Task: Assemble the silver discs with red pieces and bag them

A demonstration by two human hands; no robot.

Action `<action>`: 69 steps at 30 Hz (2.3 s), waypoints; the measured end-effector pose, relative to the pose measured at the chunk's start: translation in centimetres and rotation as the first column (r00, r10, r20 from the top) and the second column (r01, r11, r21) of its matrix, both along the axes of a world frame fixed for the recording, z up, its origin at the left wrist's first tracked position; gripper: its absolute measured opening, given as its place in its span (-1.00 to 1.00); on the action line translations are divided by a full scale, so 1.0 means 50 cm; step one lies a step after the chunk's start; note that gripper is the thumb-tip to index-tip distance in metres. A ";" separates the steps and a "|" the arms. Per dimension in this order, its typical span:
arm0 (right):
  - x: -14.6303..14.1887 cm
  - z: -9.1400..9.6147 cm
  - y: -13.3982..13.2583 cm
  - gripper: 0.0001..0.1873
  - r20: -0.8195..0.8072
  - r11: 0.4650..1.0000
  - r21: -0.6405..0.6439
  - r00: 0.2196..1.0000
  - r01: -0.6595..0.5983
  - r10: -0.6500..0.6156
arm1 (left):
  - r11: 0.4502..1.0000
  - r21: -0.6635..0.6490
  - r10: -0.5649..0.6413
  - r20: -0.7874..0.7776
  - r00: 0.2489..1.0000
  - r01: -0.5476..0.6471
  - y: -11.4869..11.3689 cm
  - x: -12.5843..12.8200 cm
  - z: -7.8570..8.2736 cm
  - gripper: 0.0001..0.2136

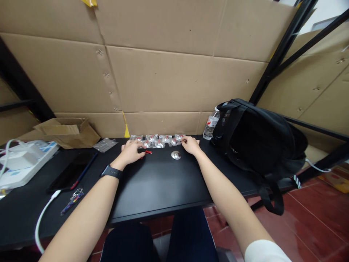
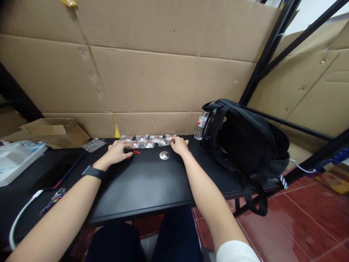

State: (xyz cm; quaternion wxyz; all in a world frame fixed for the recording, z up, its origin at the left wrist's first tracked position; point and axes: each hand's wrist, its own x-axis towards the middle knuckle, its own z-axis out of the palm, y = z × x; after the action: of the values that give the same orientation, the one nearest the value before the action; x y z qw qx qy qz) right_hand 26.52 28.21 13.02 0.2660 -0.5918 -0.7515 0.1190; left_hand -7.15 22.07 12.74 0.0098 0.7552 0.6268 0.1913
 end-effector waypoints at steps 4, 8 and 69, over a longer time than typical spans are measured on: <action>0.011 0.025 -0.030 -0.48 0.048 0.869 -0.184 0.879 -0.459 0.475 | 0.995 0.030 -0.096 -0.008 0.995 0.096 0.010 0.019 -0.024 -0.86; -0.005 0.035 -0.052 -0.46 0.086 0.829 -0.196 0.833 -0.524 0.547 | 0.990 0.065 -0.125 -0.016 0.992 0.126 0.013 0.037 -0.031 -0.88; -0.062 0.045 -0.099 -0.46 -0.428 0.771 0.074 0.678 -0.632 0.597 | 0.934 0.252 -0.349 0.501 0.792 0.252 -0.052 0.127 0.026 -0.80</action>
State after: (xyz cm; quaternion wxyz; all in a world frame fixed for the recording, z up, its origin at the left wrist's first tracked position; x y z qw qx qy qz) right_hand 23.43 23.28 15.29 0.3446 -0.2737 -0.8235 0.3580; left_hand -0.80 19.48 14.06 0.1504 0.7590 0.4514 0.4444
